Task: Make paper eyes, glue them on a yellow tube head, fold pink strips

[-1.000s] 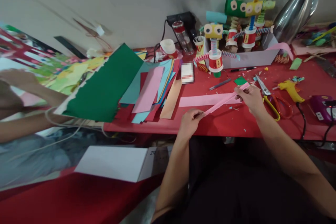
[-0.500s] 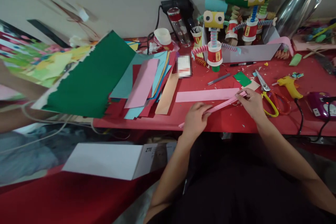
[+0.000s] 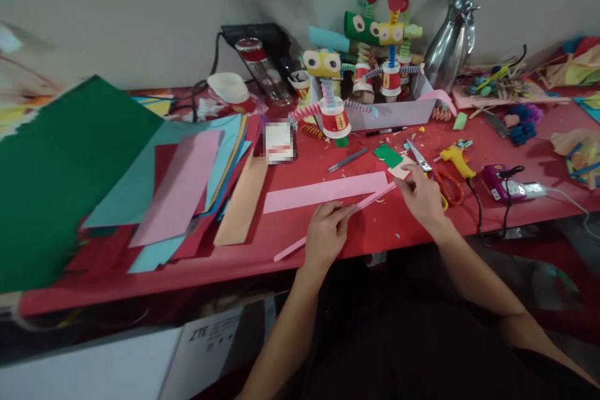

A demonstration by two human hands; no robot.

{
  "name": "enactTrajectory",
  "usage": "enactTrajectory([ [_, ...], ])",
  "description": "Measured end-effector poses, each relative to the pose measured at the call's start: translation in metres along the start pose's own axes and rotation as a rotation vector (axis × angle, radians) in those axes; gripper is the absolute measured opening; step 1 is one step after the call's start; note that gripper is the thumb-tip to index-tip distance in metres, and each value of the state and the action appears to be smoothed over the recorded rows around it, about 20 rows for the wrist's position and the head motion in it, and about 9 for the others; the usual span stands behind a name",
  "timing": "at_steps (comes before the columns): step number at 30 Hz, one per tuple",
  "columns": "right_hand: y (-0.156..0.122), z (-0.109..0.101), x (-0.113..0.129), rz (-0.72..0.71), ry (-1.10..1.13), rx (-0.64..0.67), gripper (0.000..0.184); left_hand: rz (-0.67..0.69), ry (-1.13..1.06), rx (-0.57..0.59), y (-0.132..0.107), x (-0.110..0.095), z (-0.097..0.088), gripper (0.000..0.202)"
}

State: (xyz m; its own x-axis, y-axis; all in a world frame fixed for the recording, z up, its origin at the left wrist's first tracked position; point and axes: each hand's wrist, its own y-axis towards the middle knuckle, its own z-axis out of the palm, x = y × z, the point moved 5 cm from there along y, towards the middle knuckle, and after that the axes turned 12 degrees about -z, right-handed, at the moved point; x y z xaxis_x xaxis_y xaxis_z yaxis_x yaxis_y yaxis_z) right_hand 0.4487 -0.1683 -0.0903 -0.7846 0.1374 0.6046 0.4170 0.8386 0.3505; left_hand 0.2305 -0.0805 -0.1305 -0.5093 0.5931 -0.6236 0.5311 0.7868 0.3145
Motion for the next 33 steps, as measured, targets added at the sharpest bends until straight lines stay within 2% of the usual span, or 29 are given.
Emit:
enactTrajectory([
  [3,0.006,-0.047,-0.025,0.012,-0.295,-0.072,0.024,0.005,-0.006,-0.022,0.001,-0.002,-0.001,0.024],
  [5,0.012,-0.071,-0.049,0.132,-0.539,-0.033,0.031,0.017,0.005,-0.04,0.0,-0.004,-0.002,0.024],
  [8,0.023,-0.085,-0.079,0.281,-0.679,0.14,0.042,0.036,0.015,-0.067,0.0,-0.006,-0.003,0.023],
  [11,0.034,-0.087,-0.09,0.292,-0.67,0.194,0.045,0.025,0.02,-0.085,0.0,-0.006,-0.002,0.021],
  [14,0.041,-0.093,-0.093,0.282,-0.62,0.097,0.048,0.02,0.019,-0.091,0.001,-0.006,-0.002,0.019],
  [17,0.042,-0.106,-0.085,0.185,-0.517,-0.128,0.043,0.035,0.018,-0.104,0.001,-0.009,-0.003,0.017],
  [19,0.035,-0.112,-0.073,0.124,-0.358,-0.292,0.037,0.047,0.032,-0.119,0.001,-0.011,-0.004,0.017],
  [20,0.028,-0.112,-0.067,0.129,-0.228,-0.35,0.036,0.053,0.043,-0.125,0.001,-0.012,-0.004,0.017],
  [21,0.02,-0.107,-0.061,0.148,-0.042,-0.347,0.035,0.059,0.056,-0.132,0.001,-0.013,-0.004,0.016],
  [23,0.001,-0.085,-0.046,0.236,0.355,-0.216,0.033,0.072,0.086,-0.145,0.0,-0.016,-0.004,0.014],
  [25,-0.021,-0.064,-0.025,0.274,0.589,-0.055,0.029,0.084,0.123,-0.164,-0.001,-0.019,-0.004,0.014],
  [29,-0.057,-0.04,0.004,0.271,0.676,0.12,0.022,0.142,0.236,-0.191,-0.003,-0.026,-0.005,0.019],
  [33,-0.069,-0.025,0.013,0.209,0.61,0.288,0.034,0.165,0.312,-0.188,-0.005,-0.028,-0.004,0.022],
])
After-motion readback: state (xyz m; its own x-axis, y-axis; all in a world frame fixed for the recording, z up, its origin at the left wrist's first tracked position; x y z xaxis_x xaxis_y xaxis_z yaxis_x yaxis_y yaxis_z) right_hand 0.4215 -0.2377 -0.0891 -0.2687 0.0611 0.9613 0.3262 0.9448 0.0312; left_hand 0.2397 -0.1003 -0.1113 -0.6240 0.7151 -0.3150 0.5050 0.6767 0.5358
